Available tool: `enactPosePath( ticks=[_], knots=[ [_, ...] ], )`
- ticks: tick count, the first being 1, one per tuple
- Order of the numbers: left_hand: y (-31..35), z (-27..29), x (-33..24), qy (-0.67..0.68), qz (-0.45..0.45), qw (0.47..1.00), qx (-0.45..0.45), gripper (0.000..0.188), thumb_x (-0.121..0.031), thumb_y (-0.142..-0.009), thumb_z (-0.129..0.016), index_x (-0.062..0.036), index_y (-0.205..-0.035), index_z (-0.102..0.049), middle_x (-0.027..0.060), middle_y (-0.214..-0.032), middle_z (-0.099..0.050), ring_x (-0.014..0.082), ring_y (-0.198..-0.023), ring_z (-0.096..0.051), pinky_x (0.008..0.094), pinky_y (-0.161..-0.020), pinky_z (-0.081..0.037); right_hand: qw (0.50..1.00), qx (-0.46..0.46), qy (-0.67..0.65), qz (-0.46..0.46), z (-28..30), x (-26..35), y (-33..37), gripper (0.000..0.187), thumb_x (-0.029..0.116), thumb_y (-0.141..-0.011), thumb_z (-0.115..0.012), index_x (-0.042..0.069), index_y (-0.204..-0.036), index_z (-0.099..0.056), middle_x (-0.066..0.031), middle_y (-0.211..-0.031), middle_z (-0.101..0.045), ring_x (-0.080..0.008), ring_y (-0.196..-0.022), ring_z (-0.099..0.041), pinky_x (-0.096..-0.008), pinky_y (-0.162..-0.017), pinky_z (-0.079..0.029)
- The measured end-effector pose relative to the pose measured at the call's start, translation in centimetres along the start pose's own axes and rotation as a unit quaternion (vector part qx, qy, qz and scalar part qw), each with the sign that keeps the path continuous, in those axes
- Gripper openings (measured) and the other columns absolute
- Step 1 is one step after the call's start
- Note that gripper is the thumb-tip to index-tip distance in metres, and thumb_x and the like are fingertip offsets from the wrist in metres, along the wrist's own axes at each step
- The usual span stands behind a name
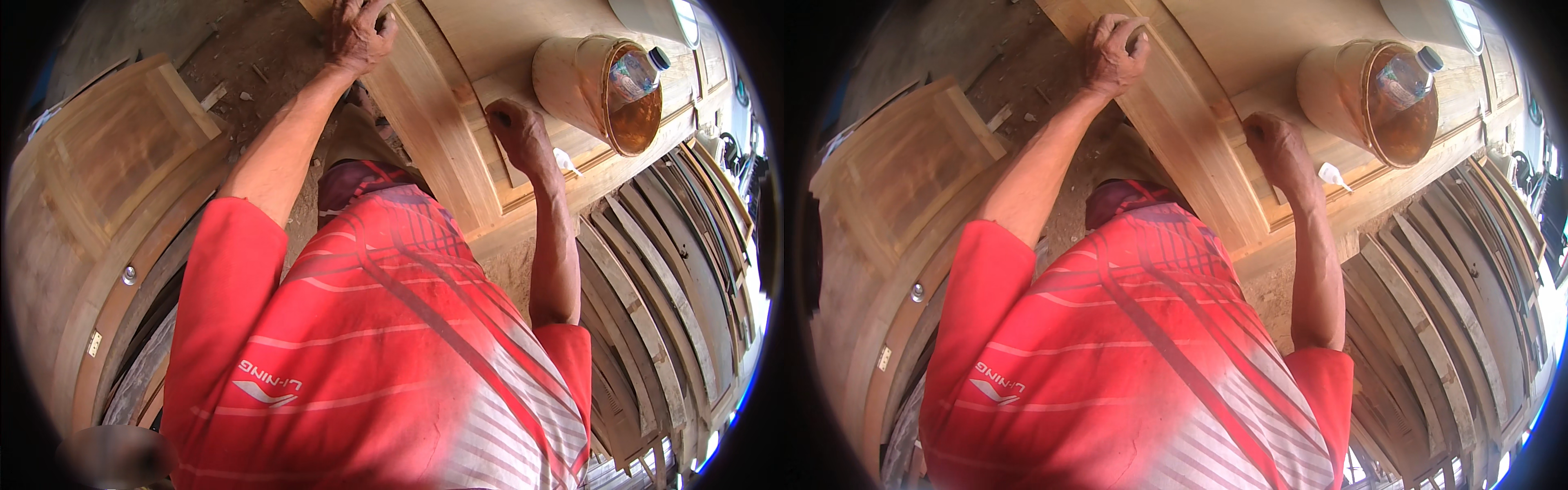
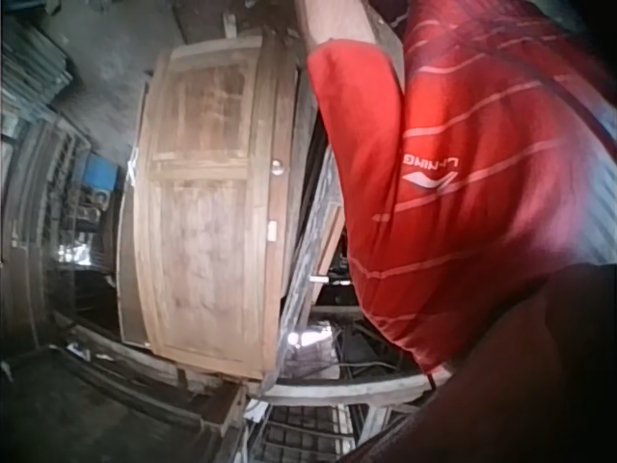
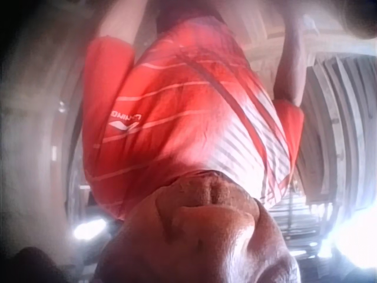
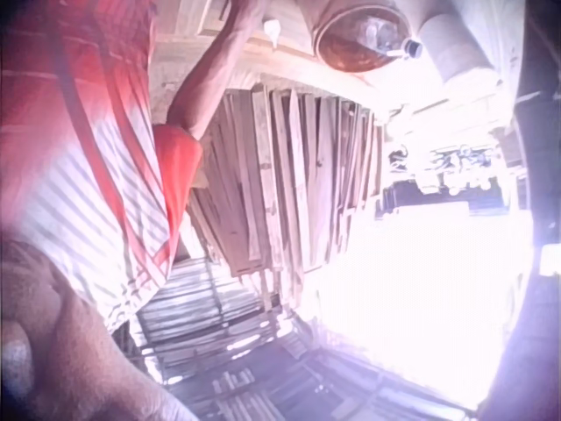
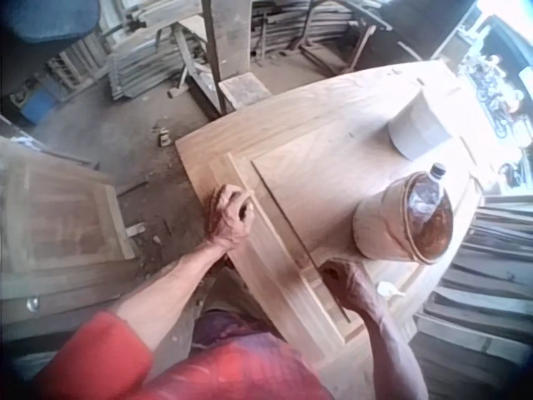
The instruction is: The person applies glue from a small white bottle to the grooves and joints of a wooden door panel, then smooths the surface with their hands and a small tool.
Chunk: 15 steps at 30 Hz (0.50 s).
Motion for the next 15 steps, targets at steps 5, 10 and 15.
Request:
enactPosePath(
  ticks=[5, 10, 15],
  knots=[
    [-0.1, 0.0, -0.3, -0.012, -0.008, 1.000, 0.018, 0.027, -0.015, -0.084, -0.070, -0.0098, -0.109, -0.074, 0.0076, -0.098, -0.066, 0.0270, -0.097, -0.061, 0.0429, -0.091, -0.046, 1.000, -0.013, -0.001, 0.009, -1.9, -1.5, 2.2, 0.016, 0.011, -0.094, -0.061, 0.001, -0.102, -0.071, -0.0220, -0.096, -0.071, -0.0409, -0.091, -0.069, -0.0454, -0.080, -0.054],
    [-0.1, 0.0, -0.2, -0.019, -0.012, 1.000, 0.010, 0.028, -0.016, -0.084, -0.070, -0.0106, -0.111, -0.075, 0.0071, -0.098, -0.065, 0.0267, -0.098, -0.061, 0.0430, -0.092, -0.046, 1.000, -0.001, 0.005, 0.012, -3.1, -1.6, 2.5, 0.015, 0.009, -0.094, -0.062, 0.002, -0.103, -0.071, -0.0211, -0.096, -0.071, -0.0402, -0.091, -0.069, -0.0459, -0.079, -0.054],
    [0.1, 0.0, 0.0, -0.020, -0.002, 1.000, 0.006, 0.028, -0.016, -0.084, -0.070, -0.0100, -0.111, -0.075, 0.0073, -0.100, -0.064, 0.0271, -0.098, -0.061, 0.0430, -0.092, -0.046, 1.000, -0.027, 0.004, -0.005, -2.9, -1.8, 2.8, 0.014, 0.008, -0.094, -0.062, 0.002, -0.103, -0.071, -0.0207, -0.093, -0.071, -0.0409, -0.088, -0.069, -0.0453, -0.076, -0.054]
  ],
)
Point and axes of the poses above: each hand's wrist, its own y-axis away from the middle knuckle, its own z-axis out of the back of the hand, x = y × z, the point moved 4 cm from there along -y, towards the middle knuckle
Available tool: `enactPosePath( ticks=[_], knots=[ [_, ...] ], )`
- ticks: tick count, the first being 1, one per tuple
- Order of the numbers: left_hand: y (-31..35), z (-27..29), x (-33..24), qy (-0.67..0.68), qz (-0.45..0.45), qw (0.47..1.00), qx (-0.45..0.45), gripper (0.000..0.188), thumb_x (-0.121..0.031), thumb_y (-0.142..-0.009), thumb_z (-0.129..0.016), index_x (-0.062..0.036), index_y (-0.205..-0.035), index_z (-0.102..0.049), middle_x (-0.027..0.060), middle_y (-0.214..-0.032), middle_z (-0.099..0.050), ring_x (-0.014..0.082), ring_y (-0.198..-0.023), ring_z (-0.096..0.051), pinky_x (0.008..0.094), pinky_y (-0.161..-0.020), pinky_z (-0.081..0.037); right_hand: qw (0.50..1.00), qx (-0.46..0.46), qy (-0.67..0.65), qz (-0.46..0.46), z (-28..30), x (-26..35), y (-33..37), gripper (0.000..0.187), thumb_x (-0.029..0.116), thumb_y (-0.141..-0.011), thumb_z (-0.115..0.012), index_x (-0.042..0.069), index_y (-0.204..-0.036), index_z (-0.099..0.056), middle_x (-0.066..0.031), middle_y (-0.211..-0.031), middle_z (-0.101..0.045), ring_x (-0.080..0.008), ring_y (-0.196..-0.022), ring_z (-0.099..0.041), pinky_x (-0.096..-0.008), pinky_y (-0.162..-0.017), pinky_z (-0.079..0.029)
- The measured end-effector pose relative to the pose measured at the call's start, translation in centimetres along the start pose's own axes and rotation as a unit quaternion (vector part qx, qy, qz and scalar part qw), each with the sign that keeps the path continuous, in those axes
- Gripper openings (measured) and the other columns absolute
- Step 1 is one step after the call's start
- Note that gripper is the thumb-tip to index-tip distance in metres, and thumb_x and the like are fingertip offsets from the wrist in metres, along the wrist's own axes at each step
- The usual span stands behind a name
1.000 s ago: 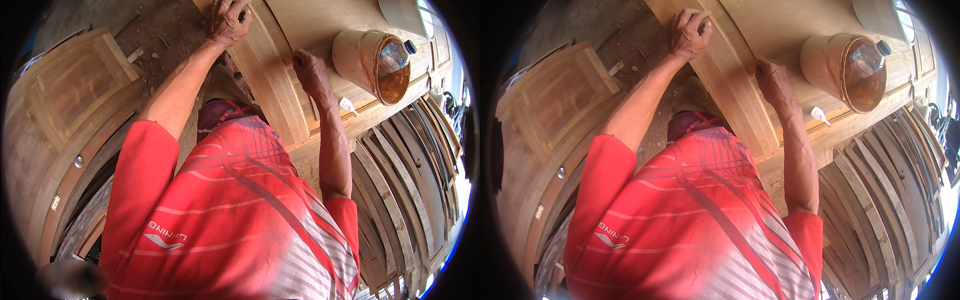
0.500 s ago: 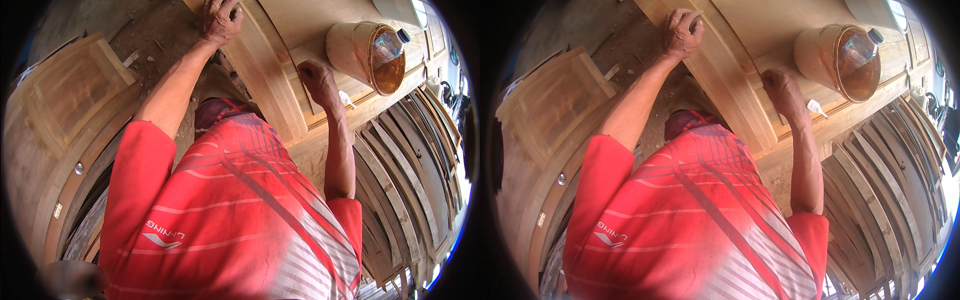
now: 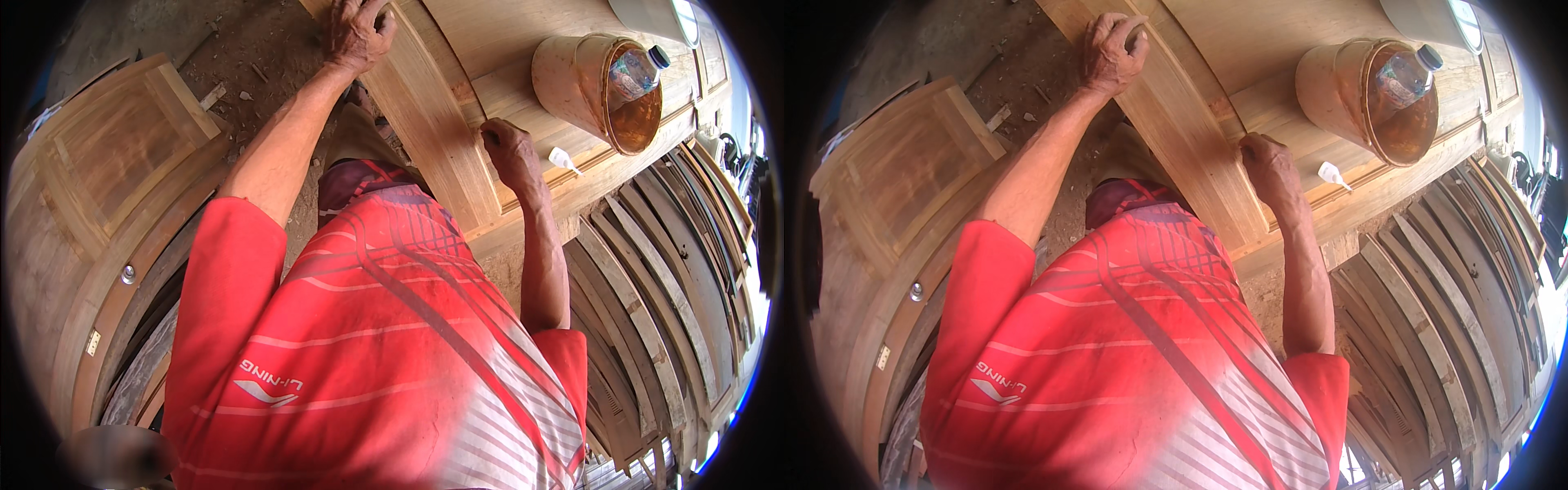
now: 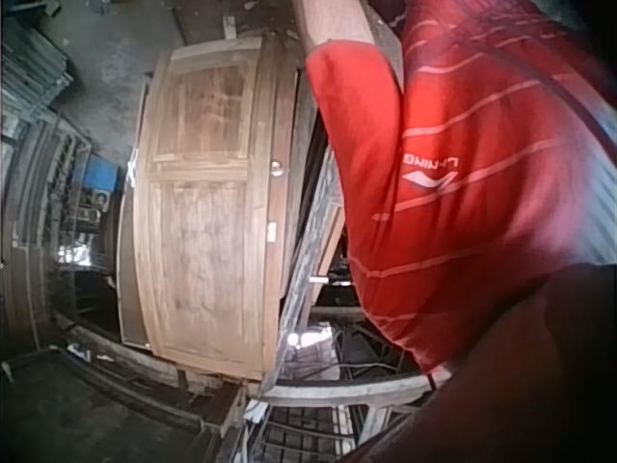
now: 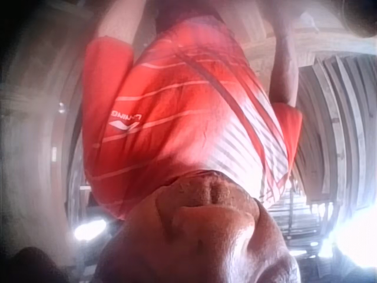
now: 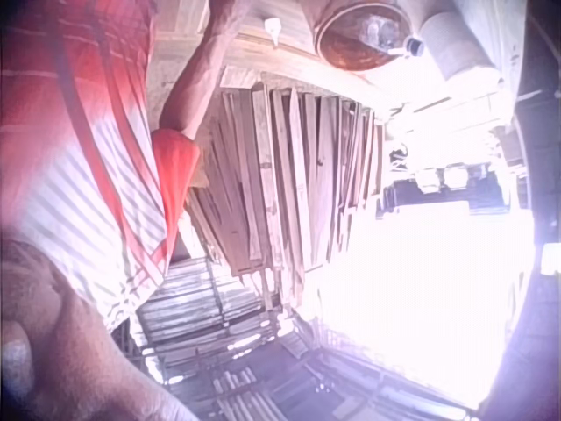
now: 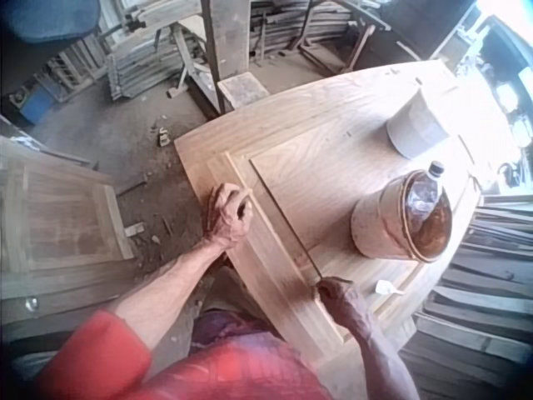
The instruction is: The person applies glue from a small white bottle to the grooves and joints of a wooden door panel, then smooths the surface with their hands and a small tool.
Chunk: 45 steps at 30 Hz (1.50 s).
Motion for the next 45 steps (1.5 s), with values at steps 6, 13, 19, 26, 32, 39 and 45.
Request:
enactPosePath(
  ticks=[6, 13, 19, 26, 32, 39, 45],
  knots=[
    [0.1, 0.0, 0.1, -0.005, 0.005, 1.000, 0.004, 0.027, -0.017, -0.085, -0.070, -0.0102, -0.110, -0.075, 0.0078, -0.101, -0.064, 0.0277, -0.097, -0.061, 0.0429, -0.091, -0.046, 1.000, -0.013, -0.002, 0.006, 0.1, -0.2, 0.0, 0.013, 0.009, -0.094, -0.064, 0.003, -0.104, -0.070, -0.0209, -0.092, -0.071, -0.0410, -0.088, -0.069, -0.0456, -0.075, -0.054],
    [-0.1, 0.0, -0.1, -0.001, 0.002, 1.000, -0.002, 0.027, -0.017, -0.085, -0.070, -0.0106, -0.111, -0.075, 0.0082, -0.101, -0.064, 0.0282, -0.097, -0.061, 0.0435, -0.091, -0.047, 0.999, -0.029, 0.013, 0.020, -0.1, -0.9, -0.2, 0.010, 0.008, -0.094, -0.064, 0.004, -0.101, -0.069, -0.0204, -0.090, -0.071, -0.0415, -0.087, -0.069, -0.0467, -0.075, -0.054],
    [-0.1, 0.1, -0.3, -0.013, 0.011, 1.000, 0.005, 0.027, -0.017, -0.085, -0.070, -0.0107, -0.111, -0.075, 0.0085, -0.101, -0.064, 0.0286, -0.097, -0.061, 0.0436, -0.091, -0.047, 0.999, -0.041, 0.020, 0.002, 0.3, -0.7, -0.1, 0.012, 0.008, -0.094, -0.063, 0.005, -0.104, -0.068, -0.0204, -0.092, -0.070, -0.0415, -0.087, -0.069, -0.0468, -0.074, -0.054],
    [-0.1, 0.1, 0.0, 0.010, 0.006, 1.000, 0.005, 0.027, -0.016, -0.084, -0.070, -0.0111, -0.110, -0.075, 0.0084, -0.101, -0.065, 0.0280, -0.097, -0.061, 0.0430, -0.092, -0.046, 0.998, -0.040, 0.041, 0.016, -0.4, -1.0, -0.1, 0.014, 0.008, -0.096, -0.061, 0.005, -0.106, -0.070, -0.0187, -0.095, -0.072, -0.0375, -0.087, -0.070, -0.0426, -0.077, -0.054],
    [-0.3, 0.2, -0.3, 0.010, -0.013, 1.000, 0.007, 0.028, -0.015, -0.083, -0.070, -0.0094, -0.110, -0.075, 0.0075, -0.098, -0.066, 0.0274, -0.096, -0.061, 0.0430, -0.091, -0.046, 0.997, -0.067, 0.017, 0.019, -0.1, 0.1, 0.1, 0.009, 0.005, -0.094, -0.062, 0.005, -0.101, -0.067, -0.0207, -0.090, -0.069, -0.0421, -0.085, -0.068, -0.0479, -0.073, -0.053],
    [-0.2, 0.2, -0.3, 0.000, -0.002, 1.000, 0.009, 0.027, -0.016, -0.084, -0.070, -0.0101, -0.110, -0.075, 0.0078, -0.098, -0.065, 0.0268, -0.097, -0.061, 0.0422, -0.093, -0.045, 0.998, -0.065, 0.013, 0.019, -0.2, -0.2, 0.0, 0.009, 0.006, -0.094, -0.062, 0.005, -0.100, -0.069, -0.0203, -0.091, -0.069, -0.0409, -0.086, -0.069, -0.0471, -0.073, -0.054],
    [-0.2, 0.3, -0.2, -0.002, 0.004, 1.000, 0.008, 0.027, -0.017, -0.085, -0.070, -0.0107, -0.111, -0.075, 0.0084, -0.100, -0.065, 0.0274, -0.097, -0.061, 0.0426, -0.092, -0.046, 0.999, -0.036, -0.012, 0.017, -0.4, 0.0, 0.1, 0.010, 0.007, -0.093, -0.063, 0.004, -0.101, -0.069, -0.0202, -0.093, -0.070, -0.0413, -0.086, -0.068, -0.0464, -0.074, -0.054]
  ],
)
Point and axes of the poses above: each hand's wrist, its own y-axis away from the middle knuckle, its own z-axis out of the back of the hand, x = y × z, the point moved 4 cm from there along -y, towards the middle knuckle
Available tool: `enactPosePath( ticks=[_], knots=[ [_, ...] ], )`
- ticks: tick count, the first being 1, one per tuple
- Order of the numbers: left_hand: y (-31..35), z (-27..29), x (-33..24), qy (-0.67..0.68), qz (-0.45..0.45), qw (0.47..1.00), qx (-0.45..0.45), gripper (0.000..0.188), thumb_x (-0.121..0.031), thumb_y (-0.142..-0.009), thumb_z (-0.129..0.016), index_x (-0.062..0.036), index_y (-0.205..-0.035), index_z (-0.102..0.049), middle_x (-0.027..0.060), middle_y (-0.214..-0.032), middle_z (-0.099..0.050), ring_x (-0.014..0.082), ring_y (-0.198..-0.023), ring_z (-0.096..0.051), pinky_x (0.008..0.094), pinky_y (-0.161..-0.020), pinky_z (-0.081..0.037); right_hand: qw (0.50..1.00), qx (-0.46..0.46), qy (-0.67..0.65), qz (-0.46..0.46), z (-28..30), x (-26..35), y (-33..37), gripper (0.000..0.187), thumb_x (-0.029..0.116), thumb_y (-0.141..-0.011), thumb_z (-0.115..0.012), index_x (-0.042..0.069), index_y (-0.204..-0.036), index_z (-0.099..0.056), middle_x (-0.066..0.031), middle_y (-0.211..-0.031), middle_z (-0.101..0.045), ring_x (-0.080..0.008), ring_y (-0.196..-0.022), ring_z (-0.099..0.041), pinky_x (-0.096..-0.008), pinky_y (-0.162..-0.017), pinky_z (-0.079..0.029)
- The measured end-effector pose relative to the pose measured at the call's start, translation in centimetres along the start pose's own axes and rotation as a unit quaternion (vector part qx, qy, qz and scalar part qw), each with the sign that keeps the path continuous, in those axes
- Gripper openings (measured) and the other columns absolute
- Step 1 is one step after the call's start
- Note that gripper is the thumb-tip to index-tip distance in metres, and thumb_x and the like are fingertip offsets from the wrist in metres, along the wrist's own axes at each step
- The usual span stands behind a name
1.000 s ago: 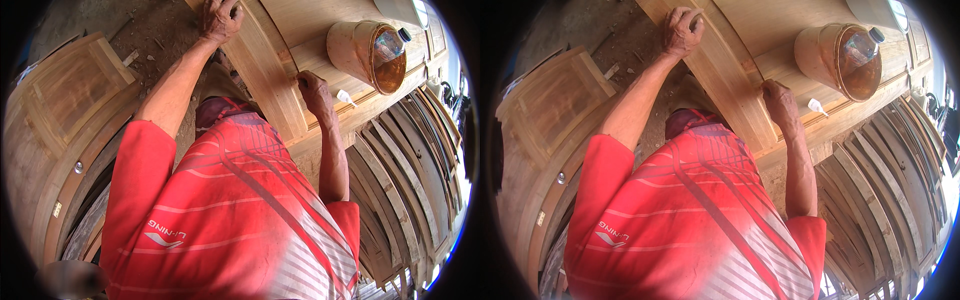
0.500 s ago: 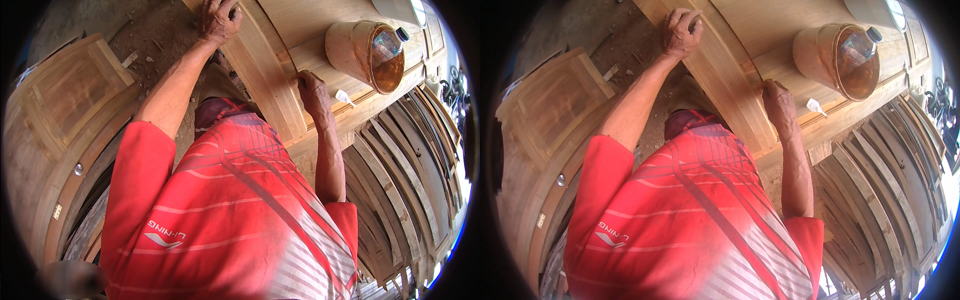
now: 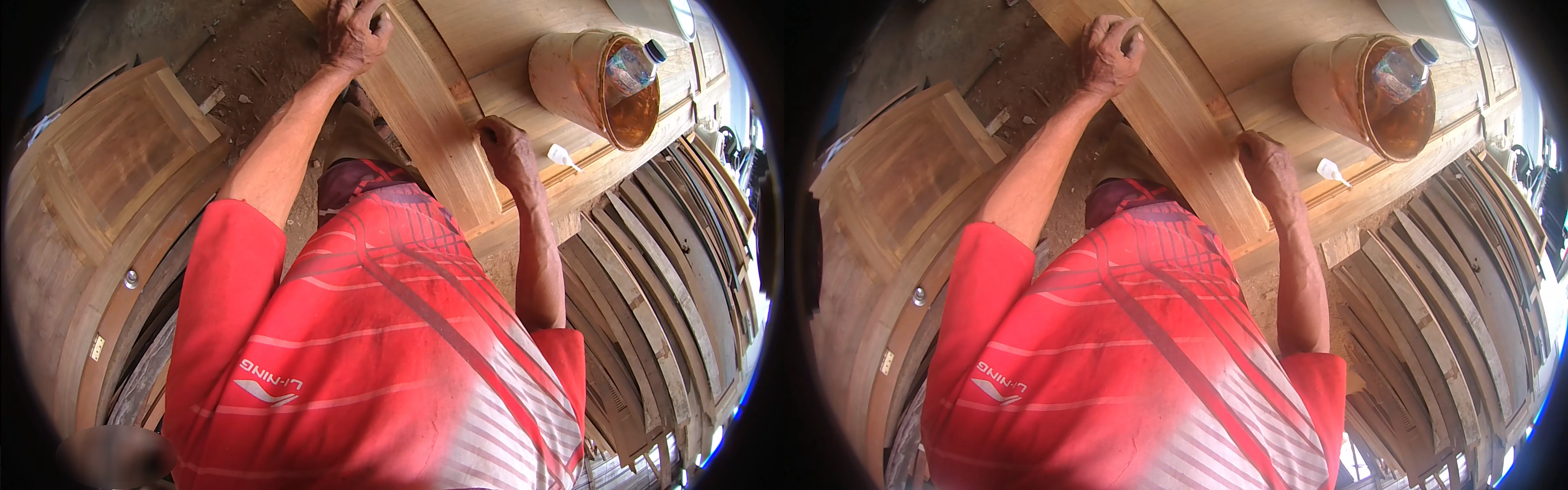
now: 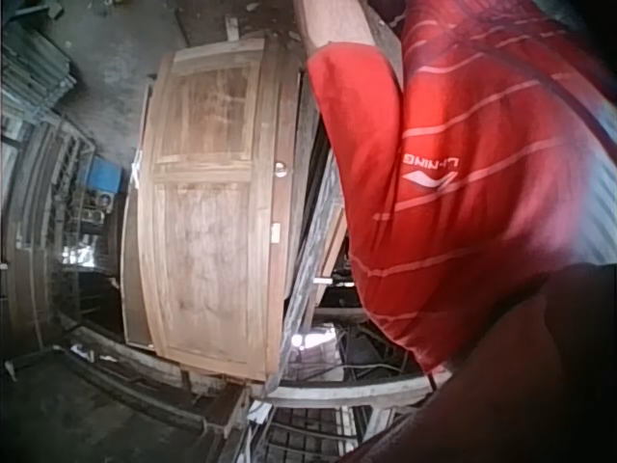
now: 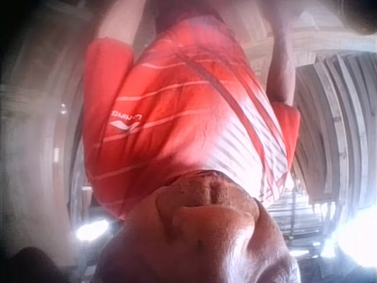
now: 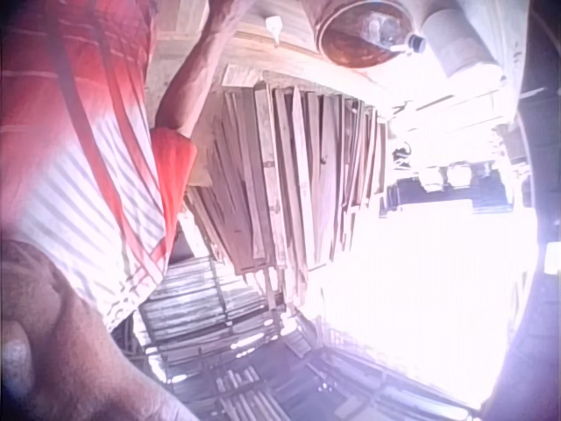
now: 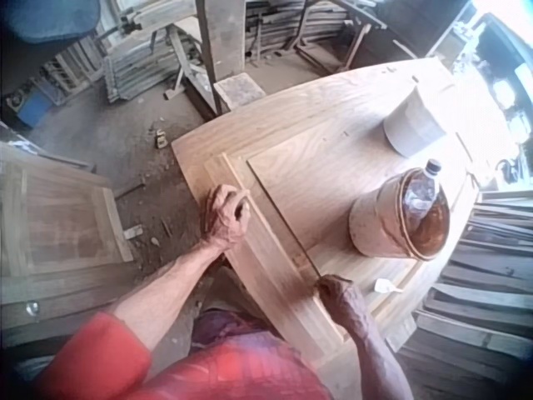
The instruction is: The person applies glue from a small white bottle to the grooves and joints of a wooden door panel, then smooths the surface with their hands and a small tool.
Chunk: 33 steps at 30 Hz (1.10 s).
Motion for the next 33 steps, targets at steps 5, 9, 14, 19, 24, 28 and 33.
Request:
enactPosePath(
  ticks=[5, 9, 14, 19, 24, 28, 33],
  knots=[
    [-0.1, 0.1, -0.2, -0.005, 0.000, 1.000, -0.014, 0.026, -0.017, -0.085, -0.071, -0.0117, -0.111, -0.075, 0.0084, -0.100, -0.065, 0.0281, -0.097, -0.061, 0.0429, -0.091, -0.047, 0.999, -0.026, 0.021, 0.010, 0.4, -0.6, -0.1, 0.010, 0.007, -0.093, -0.064, 0.004, -0.101, -0.069, -0.0198, -0.092, -0.069, -0.0410, -0.085, -0.068, -0.0467, -0.074, -0.054],
    [0.1, 0.0, 0.0, 0.003, 0.004, 1.000, -0.006, 0.026, -0.017, -0.085, -0.071, -0.0120, -0.111, -0.075, 0.0075, -0.099, -0.065, 0.0278, -0.096, -0.061, 0.0429, -0.090, -0.047, 0.999, -0.026, 0.017, -0.010, 0.7, -0.8, -0.1, 0.010, 0.007, -0.092, -0.064, 0.004, -0.101, -0.069, -0.0195, -0.090, -0.069, -0.0404, -0.086, -0.068, -0.0469, -0.074, -0.054],
    [0.1, -0.1, 0.1, 0.004, 0.002, 1.000, -0.006, 0.026, -0.016, -0.085, -0.071, -0.0122, -0.110, -0.075, 0.0069, -0.099, -0.065, 0.0273, -0.096, -0.061, 0.0430, -0.091, -0.047, 0.999, -0.028, 0.027, 0.004, 0.2, -1.0, 0.1, 0.010, 0.007, -0.093, -0.064, 0.005, -0.101, -0.069, -0.0197, -0.090, -0.068, -0.0403, -0.085, -0.068, -0.0467, -0.074, -0.054],
    [0.1, -0.1, 0.0, -0.003, -0.001, 1.000, -0.011, 0.026, -0.017, -0.085, -0.071, -0.0115, -0.110, -0.075, 0.0076, -0.100, -0.065, 0.0269, -0.097, -0.061, 0.0430, -0.091, -0.046, 0.999, -0.031, 0.030, -0.008, 0.2, -0.7, 0.0, 0.011, 0.009, -0.093, -0.064, 0.004, -0.102, -0.069, -0.0194, -0.092, -0.069, -0.0404, -0.086, -0.068, -0.0463, -0.075, -0.053],
    [0.0, -0.1, 0.1, 0.001, 0.004, 1.000, -0.004, 0.026, -0.017, -0.084, -0.071, -0.0112, -0.110, -0.075, 0.0080, -0.100, -0.065, 0.0272, -0.096, -0.061, 0.0427, -0.091, -0.046, 1.000, -0.021, -0.016, -0.005, 0.4, 0.7, -1.4, 0.012, 0.011, -0.094, -0.063, 0.004, -0.101, -0.069, -0.0204, -0.092, -0.069, -0.0405, -0.087, -0.069, -0.0463, -0.075, -0.054],
    [-0.1, -0.1, 0.1, -0.001, -0.003, 1.000, 0.006, 0.026, -0.017, -0.084, -0.071, -0.0113, -0.110, -0.075, 0.0074, -0.099, -0.065, 0.0276, -0.096, -0.061, 0.0427, -0.091, -0.046, 0.999, -0.022, -0.008, 0.032, -0.3, 2.9, -3.9, 0.015, 0.014, -0.096, -0.061, 0.004, -0.103, -0.070, -0.0211, -0.092, -0.070, -0.0405, -0.087, -0.069, -0.0469, -0.075, -0.054],
    [0.1, 0.0, -0.2, -0.004, 0.015, 1.000, -0.006, 0.026, -0.017, -0.084, -0.071, -0.0104, -0.109, -0.075, 0.0067, -0.099, -0.065, 0.0275, -0.096, -0.061, 0.0429, -0.090, -0.046, 0.999, 0.011, 0.013, 0.027, -1.6, 3.0, -6.0, 0.019, 0.018, -0.098, -0.060, 0.006, -0.109, -0.072, -0.0221, -0.095, -0.072, -0.0402, -0.089, -0.070, -0.0465, -0.076, -0.054]
  ],
)
Point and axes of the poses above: each hand's wrist, its own y-axis away from the middle knuckle, its own z-axis out of the back of the hand, x = y × z, the point moved 4 cm from there along -y, towards the middle knuckle
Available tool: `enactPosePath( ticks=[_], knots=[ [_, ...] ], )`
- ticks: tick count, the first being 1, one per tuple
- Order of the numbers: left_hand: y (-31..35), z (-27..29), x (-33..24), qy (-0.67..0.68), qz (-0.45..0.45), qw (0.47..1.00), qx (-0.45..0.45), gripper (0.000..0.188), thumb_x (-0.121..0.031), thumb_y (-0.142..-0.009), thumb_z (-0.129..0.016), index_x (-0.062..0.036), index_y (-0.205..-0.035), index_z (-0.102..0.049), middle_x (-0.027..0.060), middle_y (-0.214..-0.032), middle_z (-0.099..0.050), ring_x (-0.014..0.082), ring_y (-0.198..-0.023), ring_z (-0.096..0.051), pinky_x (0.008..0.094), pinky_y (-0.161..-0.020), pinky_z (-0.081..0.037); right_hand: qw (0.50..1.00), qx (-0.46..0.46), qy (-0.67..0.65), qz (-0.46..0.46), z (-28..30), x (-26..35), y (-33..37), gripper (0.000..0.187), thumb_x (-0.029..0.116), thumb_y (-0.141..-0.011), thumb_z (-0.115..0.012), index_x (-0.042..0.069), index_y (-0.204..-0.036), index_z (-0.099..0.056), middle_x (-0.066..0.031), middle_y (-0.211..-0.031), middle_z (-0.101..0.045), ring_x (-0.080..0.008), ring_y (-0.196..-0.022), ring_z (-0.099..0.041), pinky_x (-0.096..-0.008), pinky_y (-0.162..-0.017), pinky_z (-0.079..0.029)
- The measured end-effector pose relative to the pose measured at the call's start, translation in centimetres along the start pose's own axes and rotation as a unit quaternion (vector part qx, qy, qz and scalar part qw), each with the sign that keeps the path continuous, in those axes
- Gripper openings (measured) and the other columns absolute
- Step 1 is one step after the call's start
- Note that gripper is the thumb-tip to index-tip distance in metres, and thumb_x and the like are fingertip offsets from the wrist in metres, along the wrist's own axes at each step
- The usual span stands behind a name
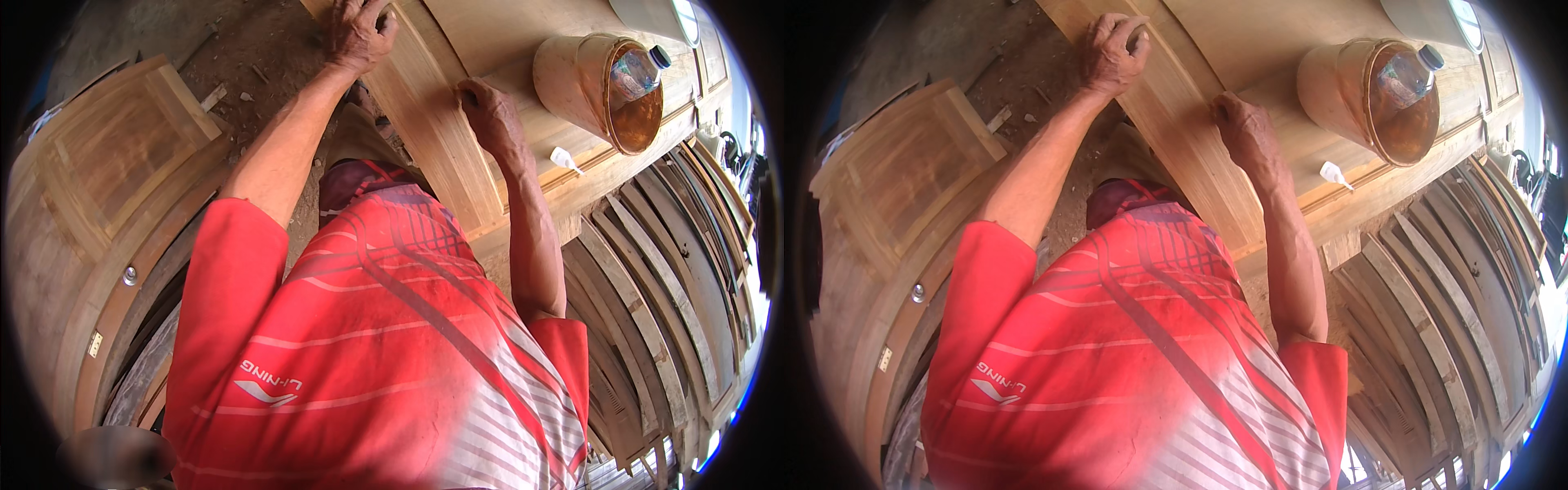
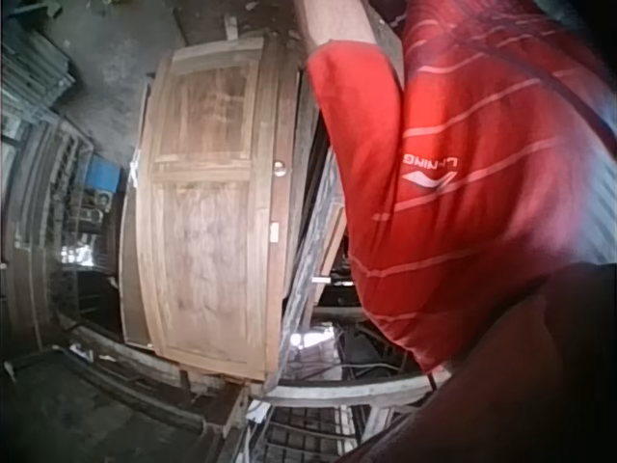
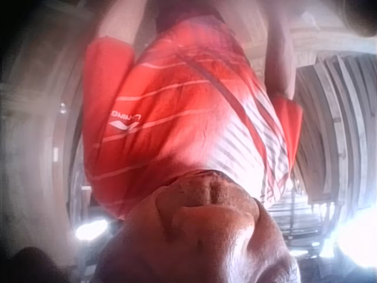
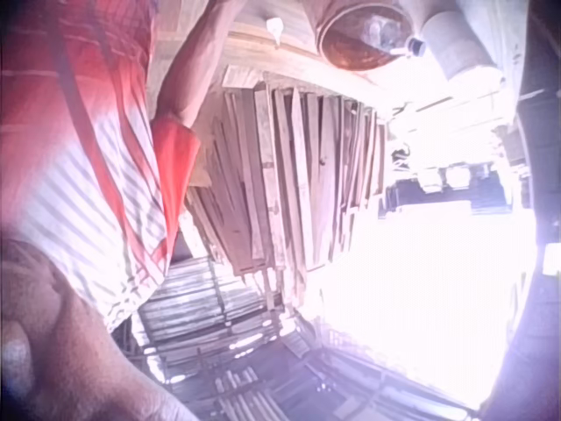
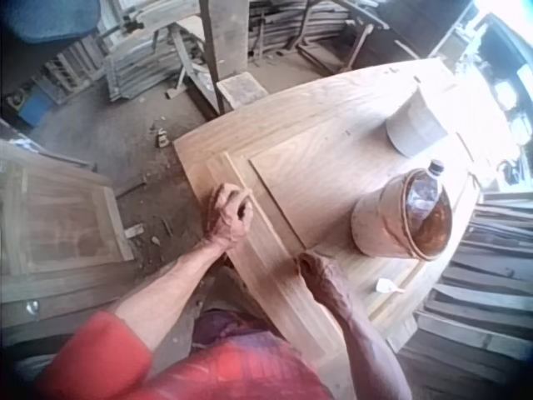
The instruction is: The person applies glue from a small white bottle to the grooves and joints of a wooden door panel, then smooths the surface with their hands and a small tool.
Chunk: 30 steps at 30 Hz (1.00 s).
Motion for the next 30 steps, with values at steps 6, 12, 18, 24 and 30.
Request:
enactPosePath(
  ticks=[6, 12, 18, 24, 30],
  knots=[
    [0.1, -0.5, 0.7, 0.015, -0.018, 1.000, -0.015, 0.026, -0.016, -0.083, -0.072, -0.0110, -0.108, -0.076, 0.0076, -0.099, -0.066, 0.0278, -0.095, -0.062, 0.0429, -0.090, -0.047, 0.999, -0.024, -0.023, -0.025, 0.7, -0.7, 0.5, 0.021, 0.016, -0.096, -0.066, 0.005, -0.112, -0.072, -0.0177, -0.094, -0.073, -0.0296, -0.085, -0.073, -0.0390, -0.077, -0.055],
    [0.0, -0.3, 0.7, 0.010, -0.013, 1.000, -0.016, 0.025, -0.016, -0.083, -0.072, -0.0113, -0.107, -0.076, 0.0084, -0.098, -0.067, 0.0293, -0.094, -0.062, 0.0439, -0.089, -0.048, 0.996, -0.029, -0.075, -0.044, 3.0, -2.0, 1.1, 0.021, 0.016, -0.096, -0.067, 0.003, -0.112, -0.071, -0.0177, -0.093, -0.074, -0.0232, -0.083, -0.074, -0.0356, -0.076, -0.055],
    [0.0, -0.1, 0.4, 0.005, -0.018, 1.000, -0.006, 0.024, -0.016, -0.083, -0.072, -0.0113, -0.107, -0.076, 0.0091, -0.101, -0.066, 0.0300, -0.095, -0.062, 0.0443, -0.090, -0.048, 0.997, 0.028, -0.032, -0.069, 4.3, -1.5, 3.0, 0.019, 0.014, -0.096, -0.066, 0.001, -0.110, -0.071, -0.0152, -0.089, -0.075, -0.0206, -0.086, -0.075, -0.0340, -0.076, -0.056],
    [-0.2, 0.1, 0.1, 0.003, -0.015, 1.000, -0.007, 0.026, -0.016, -0.083, -0.072, -0.0126, -0.109, -0.076, 0.0087, -0.101, -0.066, 0.0302, -0.098, -0.062, 0.0447, -0.091, -0.048, 0.986, 0.032, -0.083, -0.142, 3.6, -3.3, 8.2, 0.018, 0.014, -0.096, -0.062, 0.001, -0.103, -0.070, -0.0207, -0.085, -0.071, -0.0337, -0.079, -0.073, -0.0407, -0.074, -0.054],
    [0.0, -0.1, 0.5, 0.003, -0.008, 1.000, -0.003, 0.027, -0.018, -0.084, -0.071, -0.0127, -0.110, -0.076, 0.0093, -0.103, -0.065, 0.0308, -0.100, -0.061, 0.0441, -0.093, -0.048, 0.990, 0.033, -0.031, -0.132, 2.3, -4.5, 12.1, 0.015, 0.013, -0.097, -0.061, 0.002, -0.104, -0.070, -0.0235, -0.089, -0.070, -0.0405, -0.084, -0.070, -0.0432, -0.073, -0.054]
  ],
)
Point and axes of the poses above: each hand's wrist, its own y-axis away from the middle knuckle, its own z-axis out of the back of the hand, x = y × z, the point moved 4 cm from there along -y, towards the middle knuckle
